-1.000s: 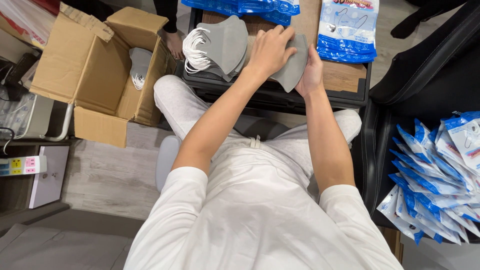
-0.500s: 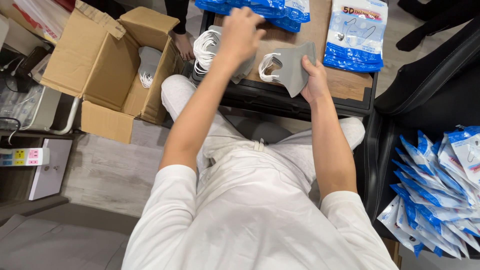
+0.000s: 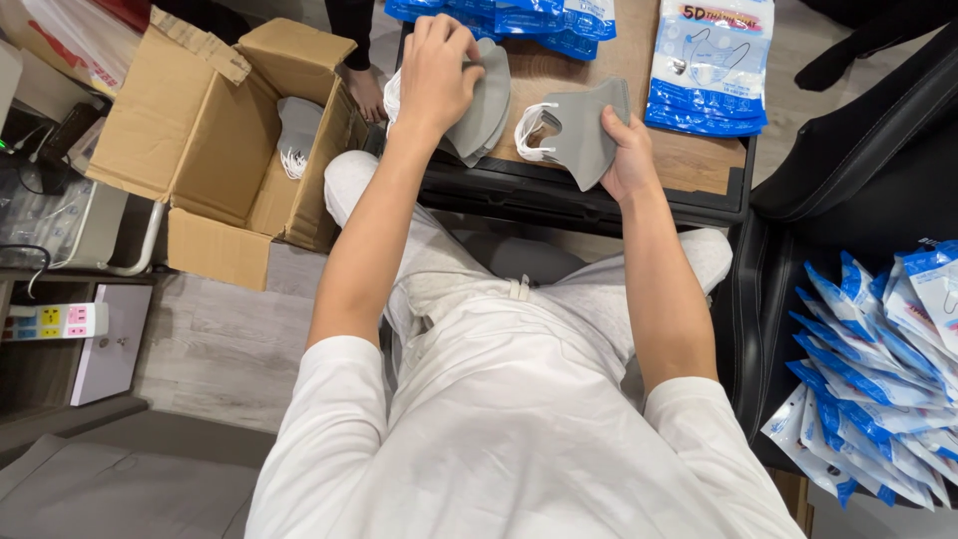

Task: Manually inserting face masks into individual plastic packaging bags and organizing them.

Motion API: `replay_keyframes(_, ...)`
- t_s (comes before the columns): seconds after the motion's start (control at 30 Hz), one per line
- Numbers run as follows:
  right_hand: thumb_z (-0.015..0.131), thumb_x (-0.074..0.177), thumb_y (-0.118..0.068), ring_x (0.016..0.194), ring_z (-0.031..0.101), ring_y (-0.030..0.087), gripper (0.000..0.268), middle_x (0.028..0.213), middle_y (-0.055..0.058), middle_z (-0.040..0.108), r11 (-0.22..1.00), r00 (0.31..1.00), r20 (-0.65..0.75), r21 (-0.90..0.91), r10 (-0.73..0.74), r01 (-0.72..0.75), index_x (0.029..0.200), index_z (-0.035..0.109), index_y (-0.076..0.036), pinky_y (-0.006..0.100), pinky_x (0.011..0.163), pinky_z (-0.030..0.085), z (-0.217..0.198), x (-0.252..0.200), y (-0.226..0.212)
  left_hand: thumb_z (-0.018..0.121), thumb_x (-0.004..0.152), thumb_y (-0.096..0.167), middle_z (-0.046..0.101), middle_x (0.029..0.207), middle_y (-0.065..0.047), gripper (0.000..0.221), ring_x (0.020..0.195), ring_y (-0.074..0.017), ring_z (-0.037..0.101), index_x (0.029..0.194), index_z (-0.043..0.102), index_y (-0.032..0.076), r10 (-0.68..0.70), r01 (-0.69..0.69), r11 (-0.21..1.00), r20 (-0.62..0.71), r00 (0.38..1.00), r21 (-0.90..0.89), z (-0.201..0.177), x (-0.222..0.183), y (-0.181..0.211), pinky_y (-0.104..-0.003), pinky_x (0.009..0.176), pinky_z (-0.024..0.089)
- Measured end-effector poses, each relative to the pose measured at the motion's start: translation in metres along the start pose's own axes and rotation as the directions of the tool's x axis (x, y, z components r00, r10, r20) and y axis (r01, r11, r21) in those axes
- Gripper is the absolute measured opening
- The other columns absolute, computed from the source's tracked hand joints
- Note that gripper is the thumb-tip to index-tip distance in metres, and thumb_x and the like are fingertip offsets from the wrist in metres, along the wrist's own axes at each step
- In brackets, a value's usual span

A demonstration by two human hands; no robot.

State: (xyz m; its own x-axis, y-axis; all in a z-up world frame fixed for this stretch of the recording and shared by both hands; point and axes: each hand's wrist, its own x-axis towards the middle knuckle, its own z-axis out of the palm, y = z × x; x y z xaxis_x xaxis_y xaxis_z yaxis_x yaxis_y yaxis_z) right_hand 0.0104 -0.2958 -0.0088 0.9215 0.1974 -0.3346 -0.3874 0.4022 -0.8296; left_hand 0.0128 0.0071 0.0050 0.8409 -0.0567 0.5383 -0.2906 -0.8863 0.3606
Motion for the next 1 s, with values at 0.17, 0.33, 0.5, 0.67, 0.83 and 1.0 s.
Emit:
replay_keyframes(0.17, 0.071, 0.093, -0.023, 0.095, 0.072, 0.024, 0.037, 0.107, 0.008, 0.073, 1.000, 1.000, -0.007, 0.020, -0.010, 0.010, 0.126, 0.063, -0.006, 0.041, 0.081, 0.064, -0.003, 0.003, 0.002, 0.073, 0.090, 0.006, 0.067, 0.081, -0.003, 0.020, 0.076, -0.0282, 0.061, 0.087, 0.054, 0.012, -0.088, 0.096, 0.969, 0.044, 0.995, -0.227, -0.045, 0.013, 0.034, -0.043, 0.067, 0.047)
replay_keyframes(0.33, 0.070, 0.093, -0.027, 0.101, 0.072, 0.027, 0.043, 0.111, 0.011, 0.072, 1.000, 0.999, 0.035, -0.016, -0.007, 0.007, 0.129, 0.062, -0.006, 0.043, 0.085, 0.062, 0.000, -0.001, -0.002, 0.075, 0.090, 0.006, 0.068, 0.085, -0.001, 0.017, 0.078, -0.0149, 0.065, 0.088, 0.060, 0.012, -0.026, 0.070, 0.776, 0.080, 0.996, -0.627, -0.067, 0.023, 0.087, -0.030, 0.071, 0.052)
replay_keyframes(0.5, 0.068, 0.095, -0.017, 0.087, 0.073, 0.022, 0.024, 0.097, 0.010, 0.075, 0.995, 0.996, 0.058, 0.081, -0.069, 0.064, 0.116, 0.070, -0.004, 0.033, 0.076, 0.060, 0.000, 0.002, 0.004, 0.075, 0.089, 0.009, 0.069, 0.091, -0.002, 0.016, 0.084, -0.0159, 0.065, 0.098, 0.062, 0.012, -0.017, 0.179, 0.734, 0.246, 0.969, -0.655, -0.015, 0.021, 0.122, -0.031, 0.075, 0.052)
replay_keyframes(0.67, 0.064, 0.096, -0.013, 0.066, 0.060, 0.013, 0.003, 0.076, 0.000, 0.062, 0.998, 0.998, 0.044, 0.039, -0.050, 0.049, 0.096, 0.067, -0.011, 0.026, 0.057, 0.048, 0.005, -0.005, -0.005, 0.074, 0.091, 0.009, 0.068, 0.093, -0.006, 0.015, 0.086, -0.0241, 0.064, 0.099, 0.061, 0.010, -0.083, 0.231, 0.845, 0.308, 0.948, -0.483, 0.032, 0.018, 0.132, -0.039, 0.071, 0.051)
replay_keyframes(0.83, 0.039, 0.101, -0.046, 0.110, 0.069, 0.029, 0.058, 0.119, 0.016, 0.071, 0.972, 0.981, 0.183, 0.235, -0.069, 0.024, 0.131, 0.064, -0.002, 0.039, 0.095, 0.057, 0.008, -0.010, -0.010, 0.072, 0.092, 0.007, 0.063, 0.097, -0.008, 0.017, 0.082, -0.0273, 0.065, 0.101, 0.057, 0.009, -0.012, 0.096, 0.906, 0.201, 0.979, -0.412, 0.048, 0.011, 0.131, -0.041, 0.062, 0.052)
replay_keyframes(1.0, 0.035, 0.103, -0.044, 0.114, 0.068, 0.029, 0.057, 0.124, 0.015, 0.070, 0.978, 0.986, 0.166, 0.210, -0.019, -0.017, 0.134, 0.062, -0.006, 0.041, 0.098, 0.056, 0.006, -0.007, -0.006, 0.080, 0.088, 0.016, 0.058, 0.095, -0.006, 0.024, 0.086, -0.0267, 0.056, 0.096, 0.059, 0.009, 0.079, -0.061, 0.971, 0.069, 0.994, -0.231, 0.065, 0.014, 0.130, -0.040, 0.067, 0.050)
